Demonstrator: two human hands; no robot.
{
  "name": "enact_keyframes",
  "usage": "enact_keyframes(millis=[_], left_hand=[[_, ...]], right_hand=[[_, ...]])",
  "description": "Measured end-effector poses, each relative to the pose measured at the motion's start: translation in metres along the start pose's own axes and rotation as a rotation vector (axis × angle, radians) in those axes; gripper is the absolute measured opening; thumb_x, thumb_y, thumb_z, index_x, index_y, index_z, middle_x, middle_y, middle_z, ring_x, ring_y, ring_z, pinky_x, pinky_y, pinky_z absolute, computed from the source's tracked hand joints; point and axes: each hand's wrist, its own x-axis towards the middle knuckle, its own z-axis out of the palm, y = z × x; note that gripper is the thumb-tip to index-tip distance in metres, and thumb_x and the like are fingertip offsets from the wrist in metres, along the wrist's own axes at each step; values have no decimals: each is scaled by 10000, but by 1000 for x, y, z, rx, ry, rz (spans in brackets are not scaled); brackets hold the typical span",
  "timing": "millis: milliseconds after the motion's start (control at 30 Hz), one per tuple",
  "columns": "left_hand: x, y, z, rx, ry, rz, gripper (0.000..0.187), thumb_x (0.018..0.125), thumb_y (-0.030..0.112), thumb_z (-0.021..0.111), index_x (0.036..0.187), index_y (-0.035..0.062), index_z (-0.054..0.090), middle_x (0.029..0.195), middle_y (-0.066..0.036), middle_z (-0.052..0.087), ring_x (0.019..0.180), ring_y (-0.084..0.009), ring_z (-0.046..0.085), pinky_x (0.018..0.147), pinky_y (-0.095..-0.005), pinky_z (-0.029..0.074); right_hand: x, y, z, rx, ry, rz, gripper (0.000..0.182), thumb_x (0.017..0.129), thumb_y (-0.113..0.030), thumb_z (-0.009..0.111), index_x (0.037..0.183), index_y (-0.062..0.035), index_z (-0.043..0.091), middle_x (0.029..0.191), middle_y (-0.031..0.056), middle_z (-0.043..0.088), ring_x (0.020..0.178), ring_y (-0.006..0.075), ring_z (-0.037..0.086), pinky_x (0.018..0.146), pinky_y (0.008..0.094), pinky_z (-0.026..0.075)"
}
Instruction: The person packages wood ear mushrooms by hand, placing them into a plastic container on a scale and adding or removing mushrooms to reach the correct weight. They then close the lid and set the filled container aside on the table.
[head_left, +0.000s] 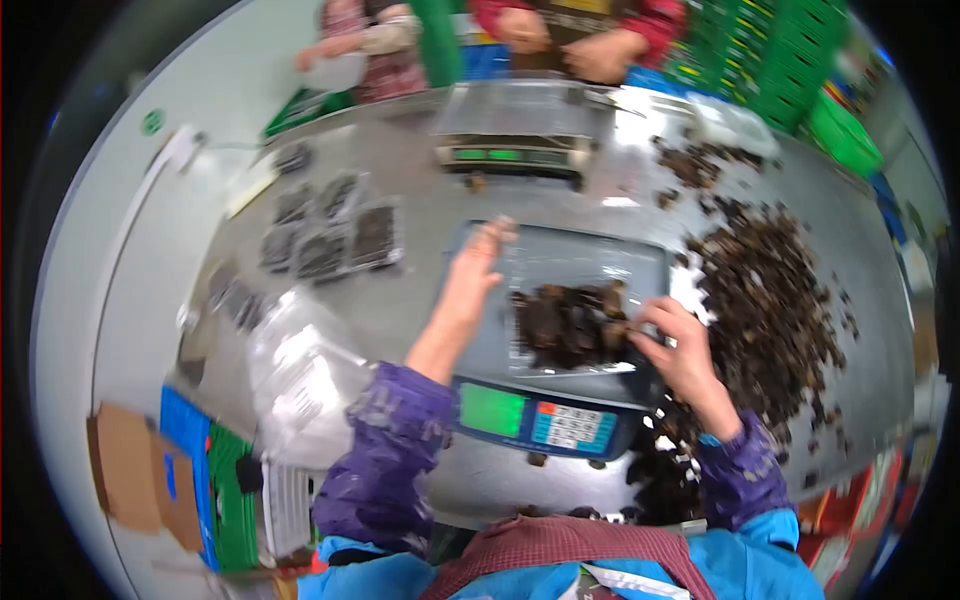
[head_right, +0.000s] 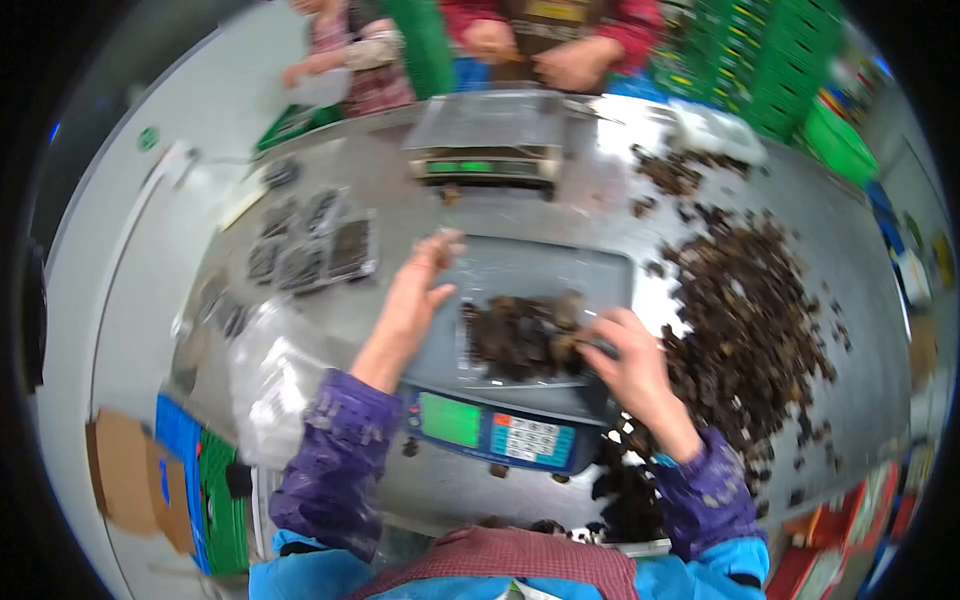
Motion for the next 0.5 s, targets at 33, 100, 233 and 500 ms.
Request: enact_keyframes(millis=[33,100,233,500], left_hand=[[-6,-7,2,-20,8,-7,616,934,571,332,1312,108,484,1315,-79,490,1235,-207,403,985,-421,353],[-25,-23,4,483,28,370,352,925,287,433,1172,73,563,1172,-81,583,1087,-247,508,951,-369,388],[-64,-64,29,607,80,363,327,841,225,606,1159,157,573,1178,-190,477,1109,-350,452,962,-441,374],[-63,-90,41,191,94,289,373,737,38,635,1107,72,598,967,-145,497,916,-272,503,805,-346,441]], right_hand=[[-1,-7,-5,12,-33,122,161,726,-42,688,864,-30,607,878,99,594,811,288,591,722,345,465],[-6,5,-3,92,-11,148,173,741,-35,659,893,22,597,760,73,583,737,167,552,671,292,436],[-28,95,1,574,-133,466,216,876,-230,599,940,-23,596,753,13,582,612,87,514,534,233,406],[-14,-3,-7,416,-177,572,340,933,-165,517,1244,-28,527,1133,131,557,845,207,533,693,318,463]])
